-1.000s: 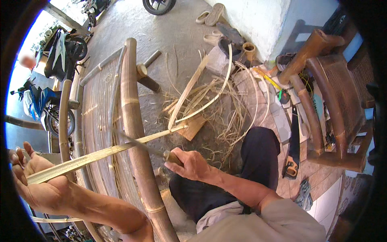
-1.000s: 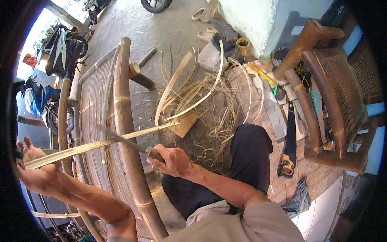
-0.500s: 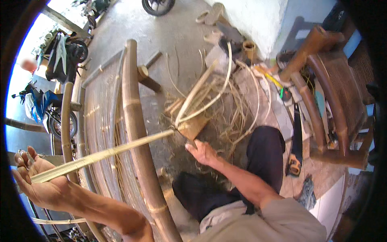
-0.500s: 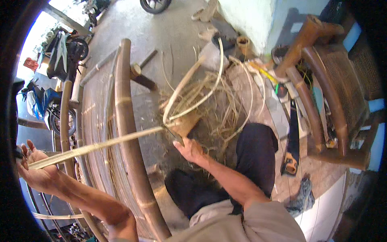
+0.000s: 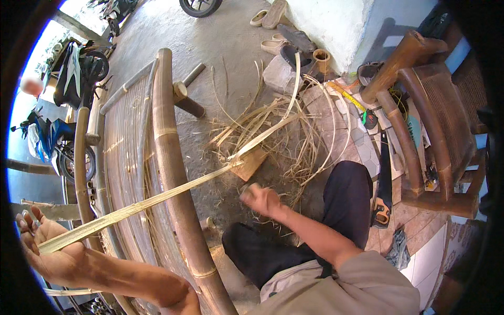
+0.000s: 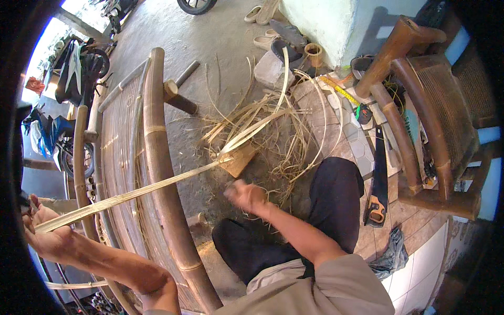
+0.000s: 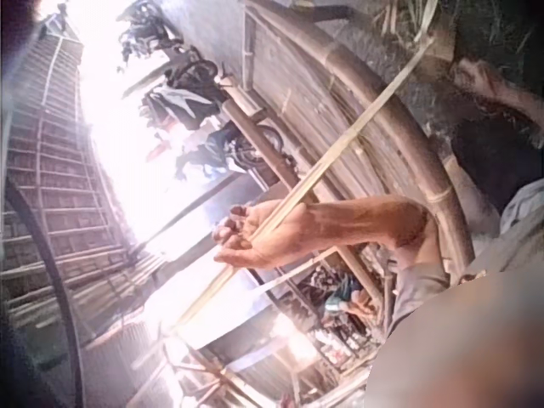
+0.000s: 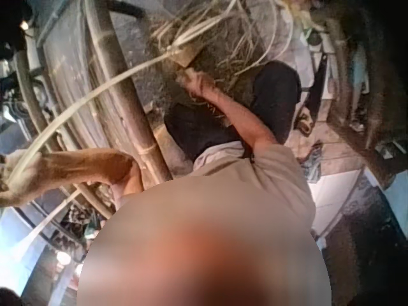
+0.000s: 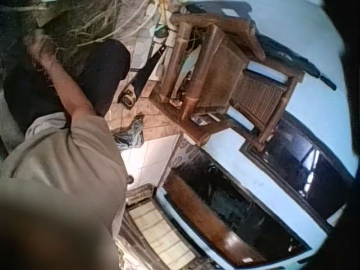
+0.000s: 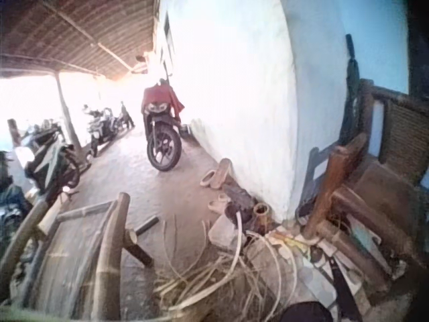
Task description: The person splits bamboo strips with a knife, then weaves them into a bamboo frame. They repeatedly insert and adjust the strips to form a woven pattern.
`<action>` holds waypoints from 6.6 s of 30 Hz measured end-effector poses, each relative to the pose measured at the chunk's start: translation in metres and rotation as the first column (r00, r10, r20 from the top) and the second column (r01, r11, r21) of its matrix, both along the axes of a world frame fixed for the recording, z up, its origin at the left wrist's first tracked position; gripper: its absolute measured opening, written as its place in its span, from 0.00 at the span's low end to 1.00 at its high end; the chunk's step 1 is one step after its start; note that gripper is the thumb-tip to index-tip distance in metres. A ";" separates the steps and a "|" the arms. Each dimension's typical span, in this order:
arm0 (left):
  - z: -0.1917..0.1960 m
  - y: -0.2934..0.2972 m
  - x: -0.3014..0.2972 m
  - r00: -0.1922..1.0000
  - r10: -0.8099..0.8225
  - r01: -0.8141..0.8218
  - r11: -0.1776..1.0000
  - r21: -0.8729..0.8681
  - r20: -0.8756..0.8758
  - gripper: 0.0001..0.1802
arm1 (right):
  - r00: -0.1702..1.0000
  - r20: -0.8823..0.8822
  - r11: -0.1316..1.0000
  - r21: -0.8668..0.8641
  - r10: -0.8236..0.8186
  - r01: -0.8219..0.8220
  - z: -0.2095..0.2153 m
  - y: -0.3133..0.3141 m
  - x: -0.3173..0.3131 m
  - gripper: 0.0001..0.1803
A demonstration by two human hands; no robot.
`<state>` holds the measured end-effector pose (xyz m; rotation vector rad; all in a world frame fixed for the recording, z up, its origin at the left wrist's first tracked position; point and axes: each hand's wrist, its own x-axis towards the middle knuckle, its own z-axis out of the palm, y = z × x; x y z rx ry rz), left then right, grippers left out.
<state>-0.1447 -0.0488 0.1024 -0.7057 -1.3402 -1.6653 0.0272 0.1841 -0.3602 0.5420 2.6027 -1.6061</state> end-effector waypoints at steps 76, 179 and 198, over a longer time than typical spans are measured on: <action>-0.053 0.081 0.088 0.978 0.004 -0.027 0.994 0.105 0.211 0.26 | 0.907 -0.415 0.961 -0.219 0.064 -0.168 0.216 -0.017 0.066 0.23; -0.058 0.091 0.069 0.970 -0.019 -0.024 0.984 0.175 0.241 0.30 | 0.939 -0.324 0.972 -0.158 0.115 -0.174 0.191 -0.012 0.034 0.26; -0.061 0.038 0.021 0.921 0.151 -0.206 0.971 0.119 0.359 0.32 | 0.993 0.116 0.995 0.099 0.002 -0.014 -0.012 0.024 -0.006 0.32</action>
